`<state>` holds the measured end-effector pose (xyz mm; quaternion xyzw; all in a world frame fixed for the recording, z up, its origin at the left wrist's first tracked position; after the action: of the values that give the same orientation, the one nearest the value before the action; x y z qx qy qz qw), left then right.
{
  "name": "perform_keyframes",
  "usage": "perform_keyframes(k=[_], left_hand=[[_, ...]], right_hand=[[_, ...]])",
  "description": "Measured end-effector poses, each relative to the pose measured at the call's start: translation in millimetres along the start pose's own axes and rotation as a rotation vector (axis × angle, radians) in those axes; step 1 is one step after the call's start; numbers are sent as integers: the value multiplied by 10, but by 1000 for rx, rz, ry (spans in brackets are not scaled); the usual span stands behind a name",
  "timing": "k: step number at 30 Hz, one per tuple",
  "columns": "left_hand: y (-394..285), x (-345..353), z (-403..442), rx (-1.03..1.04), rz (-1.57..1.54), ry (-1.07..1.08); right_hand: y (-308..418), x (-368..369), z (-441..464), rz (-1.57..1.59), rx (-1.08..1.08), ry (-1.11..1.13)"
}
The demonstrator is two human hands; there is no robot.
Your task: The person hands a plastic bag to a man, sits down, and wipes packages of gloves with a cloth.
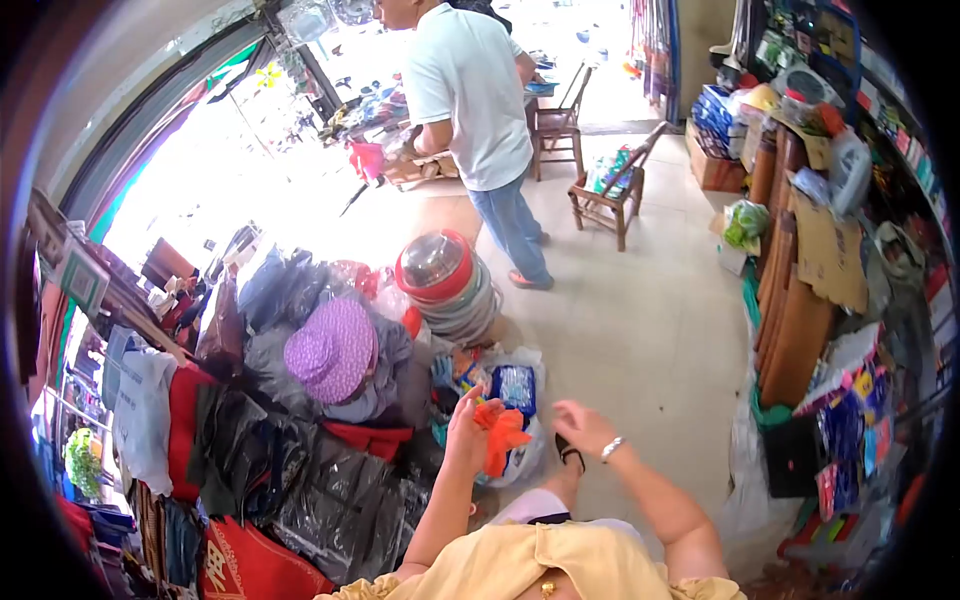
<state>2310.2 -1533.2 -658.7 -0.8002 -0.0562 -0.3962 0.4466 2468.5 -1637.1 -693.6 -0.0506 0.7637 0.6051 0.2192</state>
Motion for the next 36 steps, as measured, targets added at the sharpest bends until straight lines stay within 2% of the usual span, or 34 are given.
perform_keyframes(k=[2,3,4,6,7,8,9,12,14,18,19,23,24,25,26,27,28,29,31,32,33,34,35,36], left_hand=[[-97,-61,490,25,91,-67],[-192,-46,785,49,173,-122],[-280,-23,1176,67,156,-114],[-387,-187,1609,113,169,-182],[-487,-130,1807,134,115,-204],[-599,-78,2053,151,112,-209],[-641,-54,2244,125,155,-211],[-832,144,2821,87,262,-226],[-982,273,3355,105,549,-170],[-1379,635,4406,120,895,-126],[-1408,687,4640,66,956,-168],[-1715,1123,5304,88,1255,-251],[-1784,1207,5460,94,1319,-270],[-1894,1297,5618,238,1370,-269],[-1978,1354,5741,372,1418,-267],[-2035,1330,5866,376,1464,-314],[-2076,1425,5961,362,1469,-314],[-2159,1552,6021,355,1495,-356],[-2281,1567,6242,328,1506,-414],[-2345,1501,6392,311,1491,-432],[-2424,1496,6493,374,1435,-432],[-2434,1552,6527,252,1288,-476],[-2540,1441,6688,400,1414,-441],[-2565,1407,6735,380,1407,-459]], right_hand=[[-715,-351,304,-100,97,-64],[-1277,-513,418,-295,201,-43],[-1915,-666,450,-325,279,-91],[-2742,-1080,-42,-264,649,-217],[-3650,-1159,-337,-253,908,-179],[-3558,-1366,-666,-50,979,-346],[-3677,-1470,-890,12,1078,-384],[-3950,-1735,-1110,89,1274,-374],[-4095,-1887,-901,120,1318,-348],[-4632,-2292,-113,125,1265,-255],[-4729,-2423,151,120,1232,-226],[-5149,-3339,1613,110,1053,-221],[-5105,-3668,2139,118,917,-290],[-4722,-4077,2690,145,714,-395],[-4576,-4414,3223,-42,416,-395],[-4450,-4603,3647,-111,386,-223],[-3817,-4854,3891,-85,301,-156],[-3630,-5106,4106,-149,302,-101],[-3894,-5674,4387,-129,314,-251],[-3841,-5712,4470,-130,327,-245],[-3715,-5885,4413,-31,299,-411],[-3602,-6031,4318,62,268,-572],[-3747,-5907,4277,197,293,-571],[-4024,-5731,4144,334,316,-570]])
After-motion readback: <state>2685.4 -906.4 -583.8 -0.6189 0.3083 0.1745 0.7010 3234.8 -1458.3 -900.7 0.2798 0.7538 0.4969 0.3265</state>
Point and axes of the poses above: each hand's wrist, its own z-axis towards the middle knuckle, its own x-axis out of the palm, y = z × x, the point moved 10 cm from there along z, towards the middle knuckle, and after that the axes turned 1 degree about -x, right-handed, at the moved point
